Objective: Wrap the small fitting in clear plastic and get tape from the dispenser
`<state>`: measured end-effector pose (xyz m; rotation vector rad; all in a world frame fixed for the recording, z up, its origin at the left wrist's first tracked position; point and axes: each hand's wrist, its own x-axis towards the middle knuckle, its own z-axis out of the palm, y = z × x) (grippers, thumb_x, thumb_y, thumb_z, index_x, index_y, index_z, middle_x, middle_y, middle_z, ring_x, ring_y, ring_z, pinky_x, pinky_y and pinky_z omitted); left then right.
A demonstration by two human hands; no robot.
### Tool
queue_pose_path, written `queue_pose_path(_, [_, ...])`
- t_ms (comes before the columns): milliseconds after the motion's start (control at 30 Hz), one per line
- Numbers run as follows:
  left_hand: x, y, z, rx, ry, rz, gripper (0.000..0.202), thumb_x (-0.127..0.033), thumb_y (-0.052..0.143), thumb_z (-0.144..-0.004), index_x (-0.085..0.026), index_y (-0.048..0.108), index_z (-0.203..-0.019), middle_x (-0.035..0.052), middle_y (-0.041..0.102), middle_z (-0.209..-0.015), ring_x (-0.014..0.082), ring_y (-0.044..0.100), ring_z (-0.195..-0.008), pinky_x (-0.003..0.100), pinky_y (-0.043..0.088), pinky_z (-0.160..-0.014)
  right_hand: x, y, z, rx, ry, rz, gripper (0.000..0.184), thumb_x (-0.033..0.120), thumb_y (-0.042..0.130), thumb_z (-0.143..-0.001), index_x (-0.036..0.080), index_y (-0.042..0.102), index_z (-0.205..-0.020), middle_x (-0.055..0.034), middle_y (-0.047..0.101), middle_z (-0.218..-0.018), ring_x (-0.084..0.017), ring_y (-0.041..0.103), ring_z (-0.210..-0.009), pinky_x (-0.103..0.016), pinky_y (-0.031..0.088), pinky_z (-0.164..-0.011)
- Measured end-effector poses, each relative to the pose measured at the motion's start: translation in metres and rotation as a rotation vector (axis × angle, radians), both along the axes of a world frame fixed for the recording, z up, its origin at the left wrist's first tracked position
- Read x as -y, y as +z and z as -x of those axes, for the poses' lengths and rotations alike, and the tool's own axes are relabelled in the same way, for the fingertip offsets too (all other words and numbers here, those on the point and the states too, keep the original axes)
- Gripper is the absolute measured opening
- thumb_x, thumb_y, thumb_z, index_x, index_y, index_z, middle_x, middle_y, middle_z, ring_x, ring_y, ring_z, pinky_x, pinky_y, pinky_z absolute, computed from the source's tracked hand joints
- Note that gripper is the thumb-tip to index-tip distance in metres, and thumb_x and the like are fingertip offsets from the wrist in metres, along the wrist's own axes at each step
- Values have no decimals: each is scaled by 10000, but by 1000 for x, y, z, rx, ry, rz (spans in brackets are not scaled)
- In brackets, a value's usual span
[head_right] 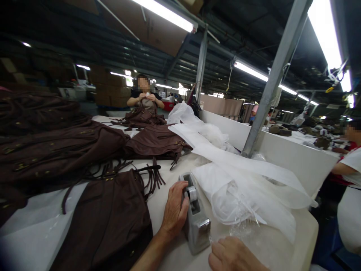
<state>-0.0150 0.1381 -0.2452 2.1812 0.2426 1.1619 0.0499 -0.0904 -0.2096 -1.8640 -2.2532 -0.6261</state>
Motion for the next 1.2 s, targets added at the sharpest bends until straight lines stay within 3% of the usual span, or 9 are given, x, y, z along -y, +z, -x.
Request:
queue_pose_path(100, [0, 0, 0, -1, -3, 1, 408, -135, 402, -850, -205, 419, -1251, 91, 457, -1318, 239, 349, -1283, 490, 302, -1125, 6, 2, -6, -629, -314, 48, 195, 161, 376, -895, 198, 495, -744, 7, 541, -647, -129, 521, -576, -247, 375, -506])
queue_pose_path(200, [0, 1, -1, 3, -4, 1, 405, -134, 404, -848, -205, 423, -1246, 89, 460, -1310, 240, 354, -1277, 490, 302, -1123, 4, 10, -10, -1344, -613, 74, 331, 454, 363, -946, 188, 522, -828, 9, 536, -668, -123, 536, -548, -224, 437, -457])
queue_pose_path(333, [-1, 1, -3, 16, -2, -5, 394, -136, 398, -856, -203, 425, -1243, 88, 460, -1307, 239, 357, -1274, 491, 298, -1124, -9, 3, -1, -1818, -675, 24, 521, 675, 452, -841, 169, 536, -932, -70, 611, -937, -125, 604, -574, -190, 417, -352])
queue_pose_path(433, [-2, 0, -3, 19, -1, -6, 392, -137, 402, -855, -204, 426, -1241, 87, 464, -1308, 238, 363, -1272, 487, 306, -1121, -15, -10, 9, -2030, -665, 96, 573, 706, 574, -757, 166, 535, -945, -77, 654, -902, -109, 608, -527, -153, 381, -330])
queue_pose_path(667, [-1, 0, -3, 24, 7, -4, 379, -152, 386, -872, -208, 429, -1244, 92, 468, -1308, 249, 371, -1273, 505, 314, -1115, -23, -26, 17, -2124, -543, 29, 523, 626, 732, -657, 145, 536, -720, -6, 652, -662, -28, 472, -374, -120, 348, -310])
queue_pose_path(867, [-2, 0, -3, 23, 14, 6, 376, -156, 370, -886, -216, 426, -1252, 91, 469, -1300, 250, 378, -1268, 506, 321, -1110, -31, -44, 28, -2028, -727, 70, 510, 615, 705, -583, 162, 477, -634, 5, 601, -533, -48, 502, -367, -115, 307, -326])
queue_pose_path(1000, [-1, -1, -4, 17, 10, 5, 377, -149, 374, -876, -215, 432, -1242, 84, 466, -1304, 244, 368, -1275, 493, 315, -1116, -26, -30, 30, -2158, -734, 80, 412, 470, 662, -606, 170, 489, -829, -11, 659, -669, -88, 569, -403, -137, 355, -330])
queue_pose_path(1100, [-1, 0, -4, 16, 15, 10, 379, -142, 368, -875, -207, 431, -1243, 82, 465, -1304, 235, 368, -1270, 476, 312, -1120, -22, -15, 28, -2243, -777, 80, 511, 315, 646, -574, 196, 412, -1012, -6, 668, -736, -114, 589, -428, -156, 392, -340])
queue_pose_path(1200, [-1, 0, -4, 18, 14, 13, 379, -134, 365, -875, -204, 433, -1241, 79, 471, -1295, 229, 373, -1260, 468, 312, -1119, -22, -8, 29, -2136, -734, -86, 513, 361, 674, -627, 222, 382, -1026, 38, 601, -762, -113, 576, -479, -195, 453, -346])
